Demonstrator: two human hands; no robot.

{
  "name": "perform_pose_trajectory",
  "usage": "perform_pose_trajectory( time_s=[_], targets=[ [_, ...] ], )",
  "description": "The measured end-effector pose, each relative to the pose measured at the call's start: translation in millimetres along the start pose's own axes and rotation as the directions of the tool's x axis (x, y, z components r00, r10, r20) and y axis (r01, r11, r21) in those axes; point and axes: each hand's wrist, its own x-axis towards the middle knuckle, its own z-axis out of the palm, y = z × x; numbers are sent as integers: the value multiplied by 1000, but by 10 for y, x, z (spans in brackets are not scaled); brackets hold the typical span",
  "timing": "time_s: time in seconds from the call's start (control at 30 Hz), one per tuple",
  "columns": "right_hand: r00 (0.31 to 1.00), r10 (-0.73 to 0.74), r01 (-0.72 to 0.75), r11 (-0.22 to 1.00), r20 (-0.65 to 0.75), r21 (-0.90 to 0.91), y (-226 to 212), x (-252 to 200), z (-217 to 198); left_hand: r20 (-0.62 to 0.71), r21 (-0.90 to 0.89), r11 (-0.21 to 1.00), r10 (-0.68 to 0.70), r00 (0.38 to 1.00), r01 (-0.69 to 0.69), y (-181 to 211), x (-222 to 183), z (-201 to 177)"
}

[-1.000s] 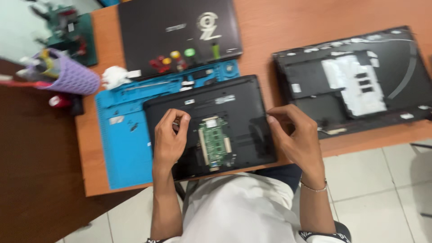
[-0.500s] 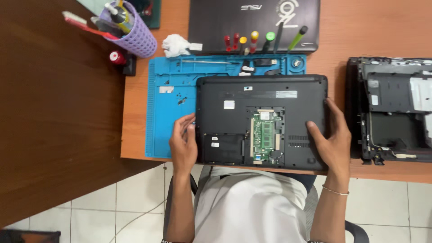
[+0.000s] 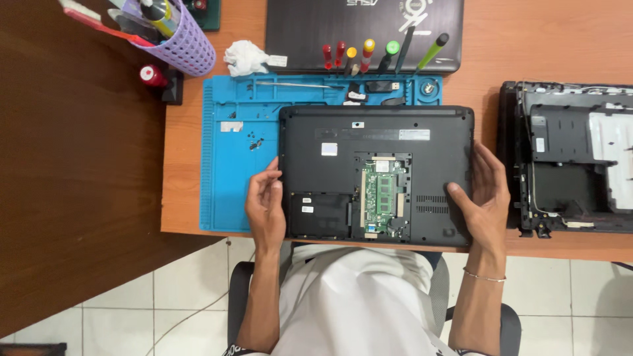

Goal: The person disassembles a laptop by pulling out components, removing several panels by hand and with a screwdriver, and lifting the internal metal chassis.

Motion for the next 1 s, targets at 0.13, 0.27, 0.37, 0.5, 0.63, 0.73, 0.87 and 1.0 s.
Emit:
perform_pose_trajectory(
  time_s=[0.13,0.27,0.37,0.5,0.63,0.73,0.87,1.0],
  targets=[
    [1000,20,-19,1000,-22,25,-15,51,8,7,-1,1000,24,1000,-24,-30,74,0],
    [1000,-8,9,999,-2,48,2,169,43,25,12,998,54,998,-54,-60,250,-29],
    [1000,-3,3,999,4,40,33,230,75,32,-38,998,52,998,-51,-94,325,-34],
    [1000,16,-15,1000,-12,19,67,254,77,29,23,997,70,997,-70,-112,365,-18],
    [999,28,-29,998,-16,-56,71,224,97,27,152,986,62,998,-65,-11,352,11],
    [1000,17,-17,996,-8,-87,11,220,126,35,244,966,77,996,-83,98,360,63],
    [997,-76,77,923,18,-377,-171,146,183,57,433,889,138,989,-149,235,330,102],
    [945,-227,327,724,237,-608,-370,10,315,225,630,670,327,918,-393,282,228,104]
  ],
)
